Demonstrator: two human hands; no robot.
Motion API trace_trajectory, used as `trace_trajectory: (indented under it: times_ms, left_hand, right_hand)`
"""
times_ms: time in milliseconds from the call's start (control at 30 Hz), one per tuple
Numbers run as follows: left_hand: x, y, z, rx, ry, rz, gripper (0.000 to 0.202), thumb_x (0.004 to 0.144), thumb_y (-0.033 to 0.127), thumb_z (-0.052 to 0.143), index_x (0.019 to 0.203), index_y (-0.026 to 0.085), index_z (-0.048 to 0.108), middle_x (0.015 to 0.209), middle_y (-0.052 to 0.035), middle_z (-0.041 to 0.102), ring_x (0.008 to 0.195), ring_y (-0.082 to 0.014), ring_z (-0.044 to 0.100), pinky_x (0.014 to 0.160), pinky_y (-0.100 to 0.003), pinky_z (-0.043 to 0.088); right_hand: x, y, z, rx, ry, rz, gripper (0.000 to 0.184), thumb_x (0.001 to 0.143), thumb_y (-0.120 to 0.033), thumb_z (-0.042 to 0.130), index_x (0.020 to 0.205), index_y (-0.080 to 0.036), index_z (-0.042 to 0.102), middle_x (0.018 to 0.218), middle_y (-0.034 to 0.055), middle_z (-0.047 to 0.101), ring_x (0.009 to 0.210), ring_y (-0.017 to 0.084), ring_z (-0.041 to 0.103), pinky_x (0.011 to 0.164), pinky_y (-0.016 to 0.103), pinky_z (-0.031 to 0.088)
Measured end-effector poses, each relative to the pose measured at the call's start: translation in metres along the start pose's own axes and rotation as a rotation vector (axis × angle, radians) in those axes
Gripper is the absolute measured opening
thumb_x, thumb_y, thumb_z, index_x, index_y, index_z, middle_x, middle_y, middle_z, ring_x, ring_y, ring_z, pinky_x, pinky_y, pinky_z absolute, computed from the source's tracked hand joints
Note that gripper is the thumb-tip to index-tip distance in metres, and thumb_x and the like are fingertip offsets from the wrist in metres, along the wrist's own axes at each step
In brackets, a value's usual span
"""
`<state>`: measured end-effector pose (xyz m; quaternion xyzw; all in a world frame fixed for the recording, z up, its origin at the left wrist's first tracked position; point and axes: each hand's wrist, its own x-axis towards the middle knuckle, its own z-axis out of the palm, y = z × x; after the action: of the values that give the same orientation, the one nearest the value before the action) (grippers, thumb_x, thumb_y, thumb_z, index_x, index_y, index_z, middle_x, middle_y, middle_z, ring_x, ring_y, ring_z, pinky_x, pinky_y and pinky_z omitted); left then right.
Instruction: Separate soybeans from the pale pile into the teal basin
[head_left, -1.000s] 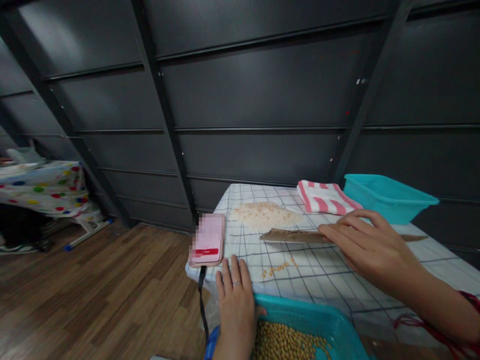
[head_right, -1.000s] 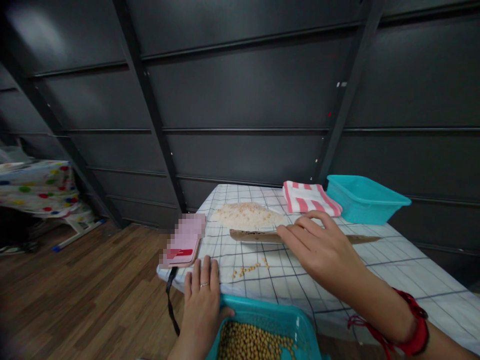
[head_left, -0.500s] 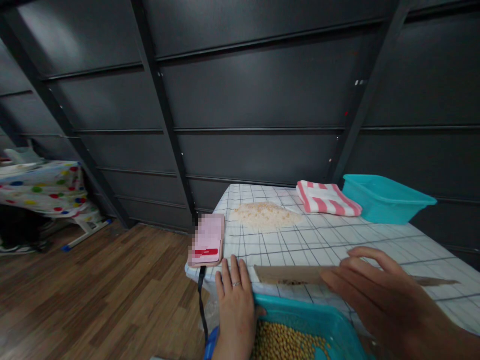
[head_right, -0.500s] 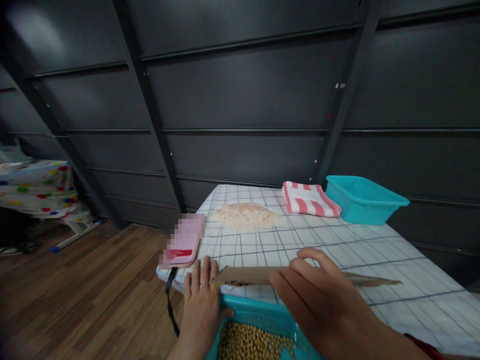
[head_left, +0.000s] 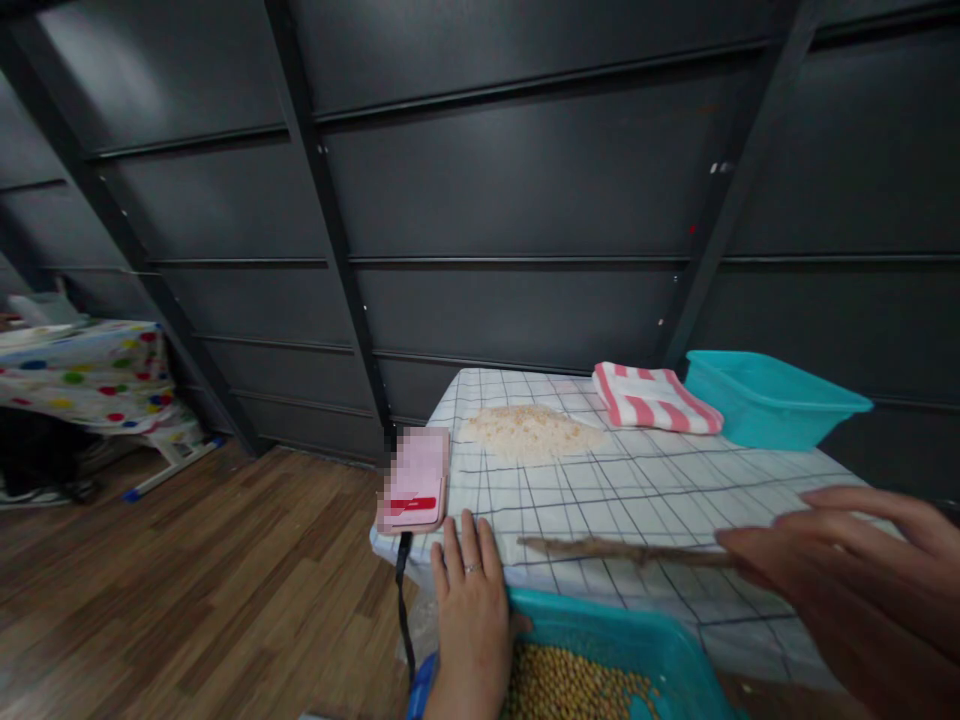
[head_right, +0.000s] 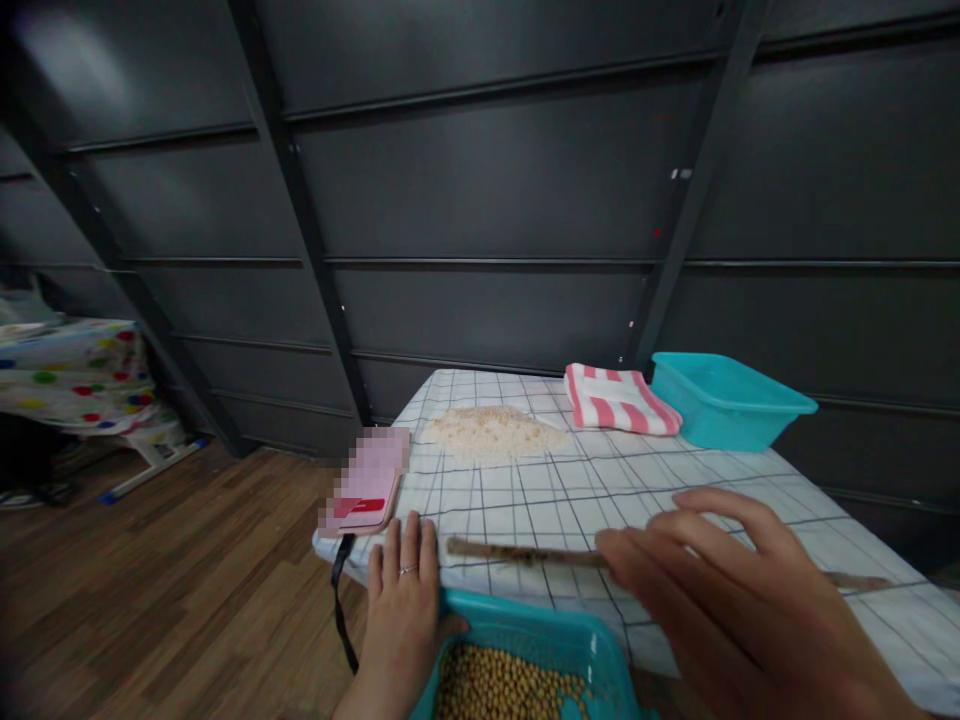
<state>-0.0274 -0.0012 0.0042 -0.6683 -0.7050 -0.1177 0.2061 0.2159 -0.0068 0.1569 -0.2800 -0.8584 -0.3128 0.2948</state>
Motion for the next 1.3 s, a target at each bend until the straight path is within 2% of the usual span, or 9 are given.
trace_trajectory:
  times_ms: [100,167,267,367,500,667,867,1300]
  left_hand:
    - [0.003,-0.001,-0.010,-0.009,-0.057,-0.014,0.081,0.050,0.030,0.071,0.124,0.009,0.043,0.132,-0.0190,0.044,0.121,-0.0364,0.038,0.097,-0.052,0.037]
    - [0.004,-0.001,-0.011,-0.016,-0.073,-0.022,0.081,0.049,0.028,0.073,0.122,0.009,0.045,0.131,-0.0187,0.044,0.121,-0.0363,0.038,0.097,-0.051,0.037]
    - [0.003,0.000,-0.006,-0.019,-0.069,-0.031,0.084,0.047,0.028,0.074,0.123,0.010,0.044,0.132,-0.0182,0.044,0.121,-0.0359,0.038,0.098,-0.051,0.037]
    - [0.001,0.003,0.006,-0.024,-0.053,-0.072,0.091,0.042,0.032,0.077,0.125,0.012,0.043,0.133,-0.0180,0.043,0.124,-0.0369,0.034,0.100,-0.053,0.033]
    - [-0.002,0.004,0.017,-0.021,-0.035,-0.068,0.095,0.040,0.037,0.077,0.125,0.013,0.042,0.136,-0.0182,0.039,0.127,-0.0377,0.028,0.102,-0.054,0.028]
    - [-0.001,0.002,0.008,0.030,-0.032,-0.039,0.090,0.046,0.035,0.075,0.126,0.013,0.041,0.136,-0.0170,0.040,0.127,-0.0353,0.029,0.103,-0.051,0.028]
    - [0.000,0.003,-0.002,0.044,-0.044,-0.050,0.085,0.049,0.038,0.073,0.125,0.014,0.042,0.135,-0.0156,0.041,0.125,-0.0346,0.032,0.101,-0.049,0.030]
    - [0.002,0.002,-0.004,0.042,-0.057,-0.058,0.082,0.051,0.034,0.072,0.125,0.013,0.043,0.134,-0.0153,0.042,0.125,-0.0350,0.033,0.102,-0.050,0.029]
  right_hand:
    - [0.022,0.018,0.010,-0.145,-0.009,-0.015,0.027,0.082,-0.006,0.034,0.086,-0.021,0.056,0.066,0.0018,0.060,0.065,0.019,0.053,0.070,0.038,0.037]
    - [0.034,0.033,0.026,-0.206,0.017,-0.071,0.026,0.082,-0.004,0.035,0.086,-0.019,0.057,0.067,0.0034,0.062,0.067,0.019,0.053,0.068,0.035,0.035]
    - [0.046,0.057,0.057,-0.296,0.056,-0.015,0.020,0.083,-0.009,0.040,0.082,-0.016,0.059,0.062,0.0035,0.059,0.064,0.018,0.051,0.067,0.033,0.034]
    - [0.057,0.075,0.089,-0.325,0.098,0.058,0.021,0.085,-0.013,0.040,0.085,-0.014,0.061,0.065,0.0044,0.061,0.064,0.018,0.050,0.067,0.032,0.032]
    - [0.074,0.082,0.117,-0.307,0.055,0.117,0.024,0.084,-0.010,0.038,0.086,-0.012,0.062,0.063,0.0057,0.060,0.066,0.019,0.047,0.066,0.032,0.029]
    - [0.084,0.077,0.141,-0.290,0.052,0.147,0.026,0.080,-0.004,0.039,0.089,-0.011,0.062,0.067,0.0073,0.060,0.070,0.020,0.045,0.066,0.033,0.026]
    - [0.078,0.068,0.152,-0.255,0.051,0.136,0.027,0.080,-0.003,0.038,0.090,-0.011,0.061,0.069,0.0077,0.060,0.070,0.021,0.043,0.066,0.033,0.025]
    - [0.076,0.064,0.139,-0.194,0.123,0.099,0.033,0.079,-0.001,0.034,0.092,-0.013,0.062,0.069,0.0053,0.060,0.071,0.018,0.044,0.071,0.033,0.029]
